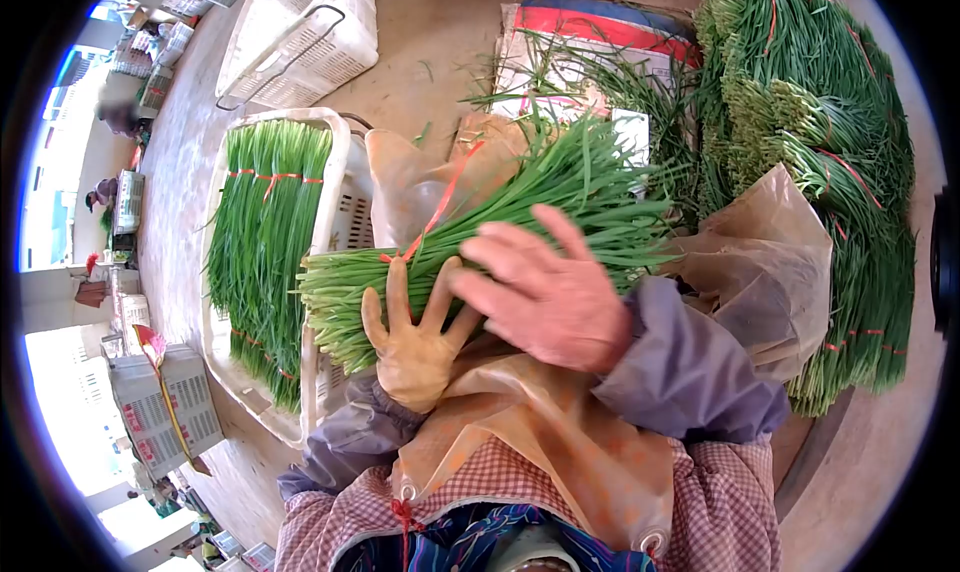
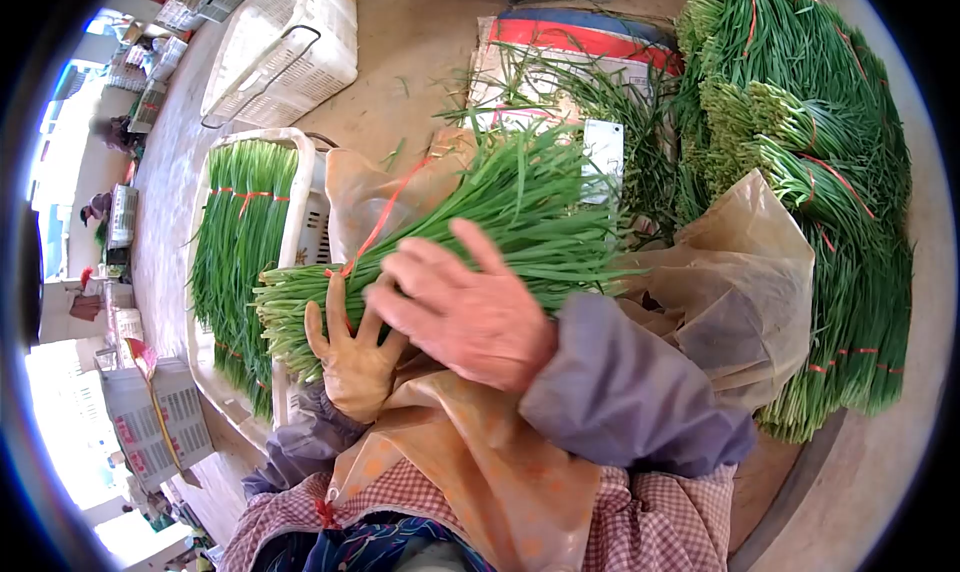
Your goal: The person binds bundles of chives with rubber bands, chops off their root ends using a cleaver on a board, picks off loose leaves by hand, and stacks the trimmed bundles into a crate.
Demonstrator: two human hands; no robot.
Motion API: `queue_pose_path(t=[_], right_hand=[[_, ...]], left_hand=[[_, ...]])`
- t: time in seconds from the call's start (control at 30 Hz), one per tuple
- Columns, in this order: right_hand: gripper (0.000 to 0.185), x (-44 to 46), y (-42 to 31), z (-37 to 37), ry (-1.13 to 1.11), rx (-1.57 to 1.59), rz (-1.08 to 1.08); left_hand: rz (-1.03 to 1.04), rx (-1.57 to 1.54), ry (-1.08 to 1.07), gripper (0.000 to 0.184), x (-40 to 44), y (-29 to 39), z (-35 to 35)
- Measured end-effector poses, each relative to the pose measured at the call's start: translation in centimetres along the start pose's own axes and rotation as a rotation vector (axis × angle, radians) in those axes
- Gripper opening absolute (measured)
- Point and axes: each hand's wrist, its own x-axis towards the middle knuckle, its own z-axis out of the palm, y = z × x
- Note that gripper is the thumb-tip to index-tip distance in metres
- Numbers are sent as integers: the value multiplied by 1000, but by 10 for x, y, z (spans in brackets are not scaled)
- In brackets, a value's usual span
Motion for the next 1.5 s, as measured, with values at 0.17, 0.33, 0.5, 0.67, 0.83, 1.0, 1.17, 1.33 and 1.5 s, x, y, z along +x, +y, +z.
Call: queue_pose_path(t=[0.17,0.33,0.5,0.67,0.83,1.0,1.17,1.33,1.5], right_hand=[[100,1,42,3,-498,-17,362],[15,-115,135,-14,-373,-482,679],[32,-67,119,-88,143,-310,626],[96,34,34,-16,-178,211,1],[110,19,49,57,-318,504,69],[103,-1,47,66,-183,781,431],[98,2,55,53,-71,903,617],[94,12,61,39,102,1024,528],[100,35,69,39,191,1063,434]], left_hand=[[-27,-184,54,59,-5,2,-3],[-31,-118,205,51,-9,7,14],[-15,-214,191,52,-6,7,9],[152,-558,269,52,-9,-11,-8],[444,-1006,429,34,-41,-27,-6],[-200,-942,201,31,-50,-18,19],[-364,-797,205,70,-5,-41,24],[-137,-1748,186,92,71,-63,26],[-3,-2246,105,75,141,-74,29]])
